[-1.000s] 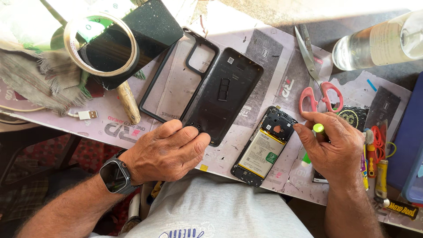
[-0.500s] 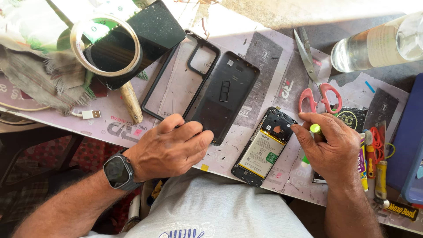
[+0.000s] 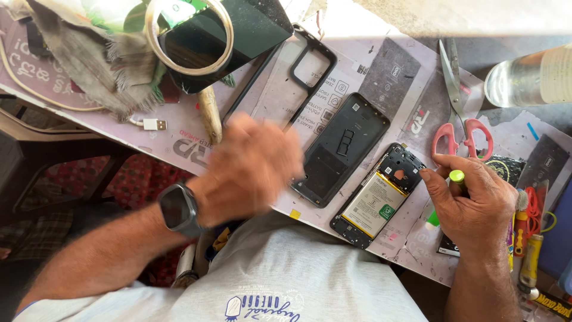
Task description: The person uses a screwdriver to remove screws from a smartphone's internal frame and places them on the table. They then use a brush to clean the back cover of the phone and a utility knife to scrape off residue from the edges.
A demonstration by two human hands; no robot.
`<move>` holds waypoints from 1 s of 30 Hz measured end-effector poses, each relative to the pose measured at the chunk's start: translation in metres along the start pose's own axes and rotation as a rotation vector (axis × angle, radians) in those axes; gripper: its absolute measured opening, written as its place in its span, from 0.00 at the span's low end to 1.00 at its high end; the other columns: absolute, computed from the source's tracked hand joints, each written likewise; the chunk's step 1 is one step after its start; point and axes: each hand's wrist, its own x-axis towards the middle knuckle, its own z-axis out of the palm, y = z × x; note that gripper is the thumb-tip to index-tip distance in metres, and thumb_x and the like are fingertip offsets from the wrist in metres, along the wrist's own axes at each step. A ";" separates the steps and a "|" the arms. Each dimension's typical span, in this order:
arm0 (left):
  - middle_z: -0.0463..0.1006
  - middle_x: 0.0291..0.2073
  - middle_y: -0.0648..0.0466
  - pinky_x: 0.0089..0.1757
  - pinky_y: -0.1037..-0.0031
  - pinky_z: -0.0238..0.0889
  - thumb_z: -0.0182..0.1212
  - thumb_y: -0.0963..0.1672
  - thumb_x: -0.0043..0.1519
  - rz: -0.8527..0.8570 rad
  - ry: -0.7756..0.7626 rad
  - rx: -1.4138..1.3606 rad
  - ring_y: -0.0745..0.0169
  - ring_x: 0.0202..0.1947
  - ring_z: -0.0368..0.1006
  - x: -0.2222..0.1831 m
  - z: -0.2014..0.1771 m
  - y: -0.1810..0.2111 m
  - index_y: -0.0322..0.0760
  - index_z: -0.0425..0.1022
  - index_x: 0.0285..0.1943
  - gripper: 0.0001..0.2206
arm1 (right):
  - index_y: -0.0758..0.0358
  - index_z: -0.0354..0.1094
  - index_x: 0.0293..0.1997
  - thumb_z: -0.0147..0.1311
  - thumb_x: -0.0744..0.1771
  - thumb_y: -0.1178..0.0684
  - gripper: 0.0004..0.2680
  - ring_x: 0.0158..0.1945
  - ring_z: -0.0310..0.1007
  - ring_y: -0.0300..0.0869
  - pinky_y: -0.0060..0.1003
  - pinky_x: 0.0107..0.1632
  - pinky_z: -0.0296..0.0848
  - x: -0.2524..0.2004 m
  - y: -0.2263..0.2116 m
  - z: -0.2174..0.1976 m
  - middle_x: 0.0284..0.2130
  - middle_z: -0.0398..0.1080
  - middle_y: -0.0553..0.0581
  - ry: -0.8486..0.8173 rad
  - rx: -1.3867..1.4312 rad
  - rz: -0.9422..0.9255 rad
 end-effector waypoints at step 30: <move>0.78 0.45 0.51 0.31 0.79 0.60 0.53 0.39 0.62 -0.721 0.179 -1.031 0.73 0.28 0.62 -0.018 -0.034 -0.037 0.33 0.69 0.34 0.04 | 0.69 0.75 0.48 0.71 0.69 0.58 0.08 0.25 0.66 0.34 0.27 0.32 0.65 0.000 -0.010 -0.002 0.29 0.74 0.55 0.011 -0.077 -0.034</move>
